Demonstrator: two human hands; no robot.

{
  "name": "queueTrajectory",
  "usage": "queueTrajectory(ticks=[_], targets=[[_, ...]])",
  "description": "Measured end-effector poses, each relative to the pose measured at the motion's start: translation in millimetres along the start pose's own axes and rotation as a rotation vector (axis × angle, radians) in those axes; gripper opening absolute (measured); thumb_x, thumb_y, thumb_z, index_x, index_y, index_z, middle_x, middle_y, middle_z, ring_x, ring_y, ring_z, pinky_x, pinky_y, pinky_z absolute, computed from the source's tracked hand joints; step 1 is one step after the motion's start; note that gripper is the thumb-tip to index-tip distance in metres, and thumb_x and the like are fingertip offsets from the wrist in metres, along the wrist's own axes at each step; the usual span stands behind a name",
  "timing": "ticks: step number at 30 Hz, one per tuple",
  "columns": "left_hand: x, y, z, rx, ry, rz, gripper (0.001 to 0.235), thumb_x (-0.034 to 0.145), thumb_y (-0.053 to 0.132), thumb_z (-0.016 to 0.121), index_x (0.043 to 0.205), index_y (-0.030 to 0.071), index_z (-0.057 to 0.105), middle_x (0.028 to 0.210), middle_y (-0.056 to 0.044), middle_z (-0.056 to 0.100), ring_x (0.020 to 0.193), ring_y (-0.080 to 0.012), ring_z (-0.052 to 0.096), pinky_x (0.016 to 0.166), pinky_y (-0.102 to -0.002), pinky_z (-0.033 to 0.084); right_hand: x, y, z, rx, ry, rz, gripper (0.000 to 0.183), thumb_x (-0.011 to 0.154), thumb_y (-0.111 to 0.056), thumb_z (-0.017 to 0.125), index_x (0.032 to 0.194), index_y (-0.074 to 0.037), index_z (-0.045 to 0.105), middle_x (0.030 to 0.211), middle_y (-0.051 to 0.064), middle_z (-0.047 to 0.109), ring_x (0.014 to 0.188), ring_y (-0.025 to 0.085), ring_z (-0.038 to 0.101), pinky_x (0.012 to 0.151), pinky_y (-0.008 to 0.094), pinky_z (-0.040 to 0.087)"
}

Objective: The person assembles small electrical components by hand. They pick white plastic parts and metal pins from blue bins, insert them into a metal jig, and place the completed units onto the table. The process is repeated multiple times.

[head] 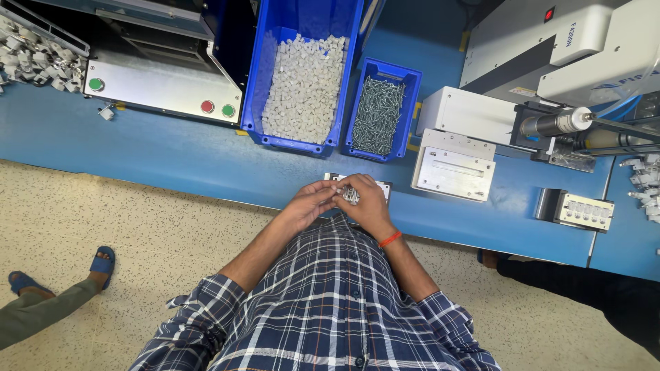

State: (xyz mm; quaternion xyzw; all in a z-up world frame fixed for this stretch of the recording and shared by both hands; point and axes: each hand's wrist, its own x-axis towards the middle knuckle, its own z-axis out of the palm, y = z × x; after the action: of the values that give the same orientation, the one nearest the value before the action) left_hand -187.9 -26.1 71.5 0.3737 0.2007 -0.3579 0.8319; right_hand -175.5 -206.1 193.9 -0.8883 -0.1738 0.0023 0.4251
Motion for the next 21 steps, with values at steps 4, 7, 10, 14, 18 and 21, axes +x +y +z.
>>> queueTrajectory(ticks=[4,7,10,14,18,21], targets=[[3,-3,2,-0.042,0.005,0.005,0.028,0.101,0.017,0.064,0.124,0.001,0.062,0.118,-0.011,0.068,0.107,-0.0162,0.068,0.098,-0.031,0.057,-5,11,10,0.019,-0.013,0.112,0.019,0.086,-0.011,0.077,0.103,-0.004,0.071,0.097,0.010,0.075,0.092,0.023,0.073,0.079,0.035,0.059],[5,-1,-3,-0.104,0.048,-0.008,0.028,0.101,0.011,0.057,0.123,-0.007,0.061,0.118,-0.020,0.069,0.108,-0.0250,0.069,0.099,-0.034,0.057,-13,35,16,0.076,0.034,0.261,0.017,0.089,-0.011,0.077,0.105,-0.004,0.074,0.098,0.010,0.077,0.087,0.019,0.075,0.075,0.031,0.060],[4,1,-9,-0.115,0.047,-0.002,0.028,0.095,-0.005,0.050,0.121,-0.012,0.057,0.121,-0.024,0.068,0.114,-0.0291,0.070,0.102,-0.035,0.058,-16,67,19,0.180,0.014,0.495,0.017,0.087,-0.011,0.078,0.103,-0.003,0.077,0.091,0.009,0.080,0.081,0.014,0.076,0.071,0.026,0.060],[-1,0,-15,-0.022,0.094,-0.017,0.028,0.097,-0.006,0.048,0.123,-0.011,0.056,0.124,-0.024,0.066,0.114,-0.0285,0.069,0.103,-0.035,0.057,-28,98,26,0.376,-0.044,0.684,0.021,0.085,-0.004,0.075,0.105,0.000,0.079,0.086,0.011,0.080,0.075,0.012,0.074,0.067,0.025,0.058],[-6,0,-18,-0.032,0.091,-0.013,0.029,0.099,-0.005,0.048,0.126,-0.011,0.056,0.125,-0.025,0.066,0.114,-0.0284,0.069,0.103,-0.035,0.057,-32,106,36,0.488,-0.033,0.676,0.023,0.082,-0.002,0.076,0.104,0.001,0.080,0.086,0.009,0.080,0.076,0.011,0.075,0.070,0.022,0.060],[-11,2,-17,-0.030,0.092,-0.024,0.030,0.099,-0.004,0.049,0.128,-0.010,0.056,0.127,-0.024,0.066,0.114,-0.0267,0.068,0.101,-0.034,0.058,-28,101,38,0.390,-0.014,0.732,0.017,0.083,-0.006,0.081,0.099,0.000,0.080,0.083,0.008,0.079,0.070,0.010,0.074,0.065,0.022,0.060]])
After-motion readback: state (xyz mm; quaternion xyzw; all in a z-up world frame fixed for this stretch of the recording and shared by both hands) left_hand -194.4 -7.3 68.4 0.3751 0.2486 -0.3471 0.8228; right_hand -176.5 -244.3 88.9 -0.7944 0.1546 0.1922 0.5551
